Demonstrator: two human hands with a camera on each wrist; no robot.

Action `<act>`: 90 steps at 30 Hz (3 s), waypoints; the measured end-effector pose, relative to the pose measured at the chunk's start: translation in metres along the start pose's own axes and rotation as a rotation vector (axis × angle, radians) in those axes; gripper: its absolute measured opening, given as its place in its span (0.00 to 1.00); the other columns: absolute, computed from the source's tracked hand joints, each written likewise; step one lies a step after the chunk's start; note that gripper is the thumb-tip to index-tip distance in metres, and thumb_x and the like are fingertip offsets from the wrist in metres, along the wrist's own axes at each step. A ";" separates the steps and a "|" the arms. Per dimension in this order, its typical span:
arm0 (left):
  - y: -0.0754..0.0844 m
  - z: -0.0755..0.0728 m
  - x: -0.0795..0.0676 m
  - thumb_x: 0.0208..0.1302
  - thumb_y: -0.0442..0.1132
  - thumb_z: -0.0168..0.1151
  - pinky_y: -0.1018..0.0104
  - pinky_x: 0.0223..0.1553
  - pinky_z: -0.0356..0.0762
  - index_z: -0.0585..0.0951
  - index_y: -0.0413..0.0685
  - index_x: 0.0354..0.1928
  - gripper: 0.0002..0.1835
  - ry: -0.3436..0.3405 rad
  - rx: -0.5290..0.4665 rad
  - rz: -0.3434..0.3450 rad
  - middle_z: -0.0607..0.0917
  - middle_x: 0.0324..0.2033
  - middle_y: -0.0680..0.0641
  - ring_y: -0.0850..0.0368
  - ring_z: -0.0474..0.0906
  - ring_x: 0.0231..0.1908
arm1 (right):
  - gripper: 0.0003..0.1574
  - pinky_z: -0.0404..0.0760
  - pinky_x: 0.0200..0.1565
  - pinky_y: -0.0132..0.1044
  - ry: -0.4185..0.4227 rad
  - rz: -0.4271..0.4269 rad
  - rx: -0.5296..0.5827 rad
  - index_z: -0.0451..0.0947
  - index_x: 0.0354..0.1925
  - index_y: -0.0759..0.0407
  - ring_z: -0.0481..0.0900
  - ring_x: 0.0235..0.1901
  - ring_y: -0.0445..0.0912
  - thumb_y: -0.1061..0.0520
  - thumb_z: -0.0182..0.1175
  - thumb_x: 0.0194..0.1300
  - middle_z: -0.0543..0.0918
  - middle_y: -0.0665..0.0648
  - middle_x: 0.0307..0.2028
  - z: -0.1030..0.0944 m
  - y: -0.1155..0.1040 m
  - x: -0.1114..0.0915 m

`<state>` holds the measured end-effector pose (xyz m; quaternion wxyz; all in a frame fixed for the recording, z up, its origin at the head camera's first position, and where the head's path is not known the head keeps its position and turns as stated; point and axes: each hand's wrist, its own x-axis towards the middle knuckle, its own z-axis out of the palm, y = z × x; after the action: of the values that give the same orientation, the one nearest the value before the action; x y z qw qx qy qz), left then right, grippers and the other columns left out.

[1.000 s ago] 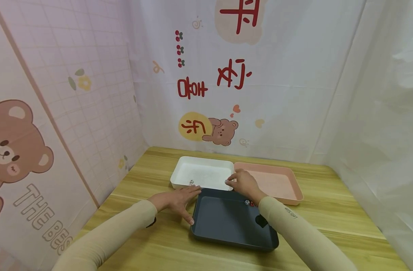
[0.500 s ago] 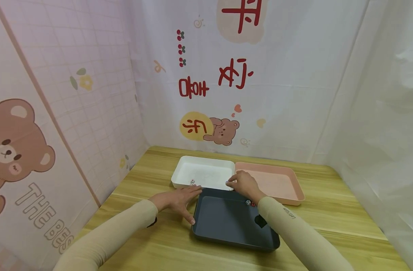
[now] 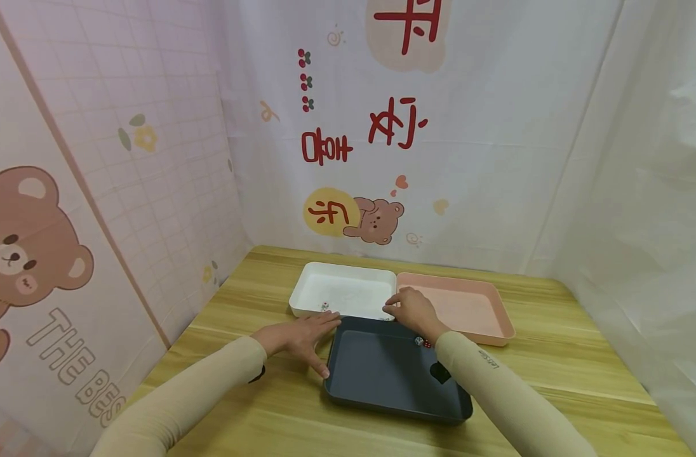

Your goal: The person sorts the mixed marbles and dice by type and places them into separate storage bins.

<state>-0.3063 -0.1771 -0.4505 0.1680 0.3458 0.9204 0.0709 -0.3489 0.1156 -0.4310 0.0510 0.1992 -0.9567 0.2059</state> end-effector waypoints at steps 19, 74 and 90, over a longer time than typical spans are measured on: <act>0.004 -0.003 -0.002 0.48 0.70 0.71 0.47 0.73 0.46 0.51 0.45 0.78 0.64 0.009 -0.020 0.007 0.47 0.78 0.46 0.50 0.38 0.77 | 0.17 0.74 0.58 0.56 -0.037 0.011 0.002 0.87 0.48 0.59 0.76 0.58 0.59 0.51 0.65 0.67 0.83 0.62 0.54 -0.015 0.013 -0.004; 0.006 -0.003 -0.003 0.47 0.69 0.72 0.49 0.73 0.47 0.53 0.48 0.78 0.63 0.020 -0.017 -0.006 0.48 0.78 0.49 0.51 0.41 0.77 | 0.09 0.74 0.55 0.60 -0.056 -0.172 -0.239 0.89 0.37 0.54 0.74 0.59 0.64 0.52 0.73 0.58 0.81 0.68 0.53 -0.011 0.056 -0.059; 0.003 -0.001 -0.002 0.48 0.71 0.71 0.49 0.73 0.47 0.52 0.45 0.78 0.64 0.020 -0.005 0.007 0.48 0.78 0.49 0.49 0.41 0.77 | 0.11 0.73 0.56 0.62 -0.083 -0.162 -0.311 0.89 0.39 0.55 0.73 0.60 0.64 0.53 0.73 0.57 0.81 0.68 0.54 -0.008 0.057 -0.060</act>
<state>-0.3038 -0.1758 -0.4480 0.1593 0.3479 0.9207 0.0771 -0.3172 0.1879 -0.4558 0.0583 0.2735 -0.9592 0.0422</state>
